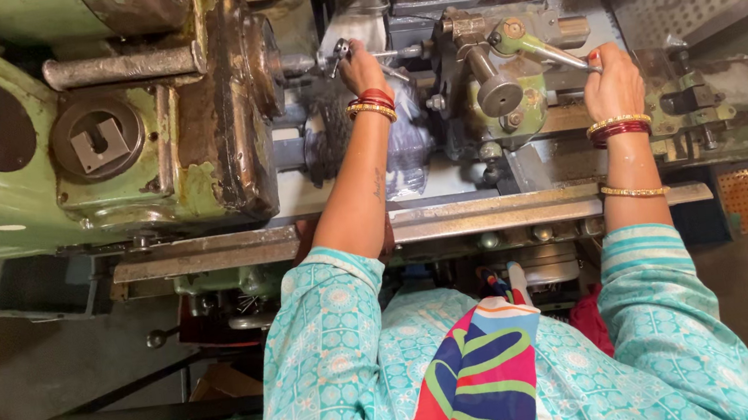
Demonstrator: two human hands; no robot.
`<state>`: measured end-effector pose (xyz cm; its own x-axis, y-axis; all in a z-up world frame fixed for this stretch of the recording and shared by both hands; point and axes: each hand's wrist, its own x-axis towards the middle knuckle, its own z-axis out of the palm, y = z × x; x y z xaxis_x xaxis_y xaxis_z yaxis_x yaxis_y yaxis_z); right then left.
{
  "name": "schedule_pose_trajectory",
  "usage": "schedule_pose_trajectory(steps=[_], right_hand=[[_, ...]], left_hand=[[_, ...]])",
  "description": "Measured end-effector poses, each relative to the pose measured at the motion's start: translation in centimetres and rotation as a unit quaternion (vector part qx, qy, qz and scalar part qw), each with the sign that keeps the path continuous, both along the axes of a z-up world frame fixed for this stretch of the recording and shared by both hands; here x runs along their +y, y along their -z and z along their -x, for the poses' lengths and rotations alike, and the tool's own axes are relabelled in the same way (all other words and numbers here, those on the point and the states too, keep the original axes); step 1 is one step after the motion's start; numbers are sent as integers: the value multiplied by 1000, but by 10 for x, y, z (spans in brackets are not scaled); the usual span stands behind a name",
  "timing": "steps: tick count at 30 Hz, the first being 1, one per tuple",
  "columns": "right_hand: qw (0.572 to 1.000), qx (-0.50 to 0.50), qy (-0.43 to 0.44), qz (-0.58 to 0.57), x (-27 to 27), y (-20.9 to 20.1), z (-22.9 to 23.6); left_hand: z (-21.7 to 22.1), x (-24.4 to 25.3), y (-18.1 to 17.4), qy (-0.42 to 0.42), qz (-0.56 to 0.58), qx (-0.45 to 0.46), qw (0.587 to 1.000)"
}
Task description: The person operates a metal turning machine, repeatedly inserting small metal rods into the chuck, engaging the cutting tool, and removing the finished rods. The person places the finished rods into a green plastic bin.
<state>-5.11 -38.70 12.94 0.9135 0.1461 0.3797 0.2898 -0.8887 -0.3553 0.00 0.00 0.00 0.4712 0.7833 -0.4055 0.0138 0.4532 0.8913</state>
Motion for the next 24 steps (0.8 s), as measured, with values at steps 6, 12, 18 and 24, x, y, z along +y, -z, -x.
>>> schedule_pose_trajectory(steps=[6,12,18,24], right_hand=[[1000,0,2,-4,6,-8,6],[1000,-6,-4,-3,1,-1,2],[1000,12,-28,4,-13,11,-9],[984,177,9,31,-14,-12,-12]], left_hand=[[3,1,-6,-5,8,-6,1000],[1,2,-2,-11,12,-26,1000],[-9,2,15,-14,-18,-43,999],[-21,17,45,-32,48,-126,990]])
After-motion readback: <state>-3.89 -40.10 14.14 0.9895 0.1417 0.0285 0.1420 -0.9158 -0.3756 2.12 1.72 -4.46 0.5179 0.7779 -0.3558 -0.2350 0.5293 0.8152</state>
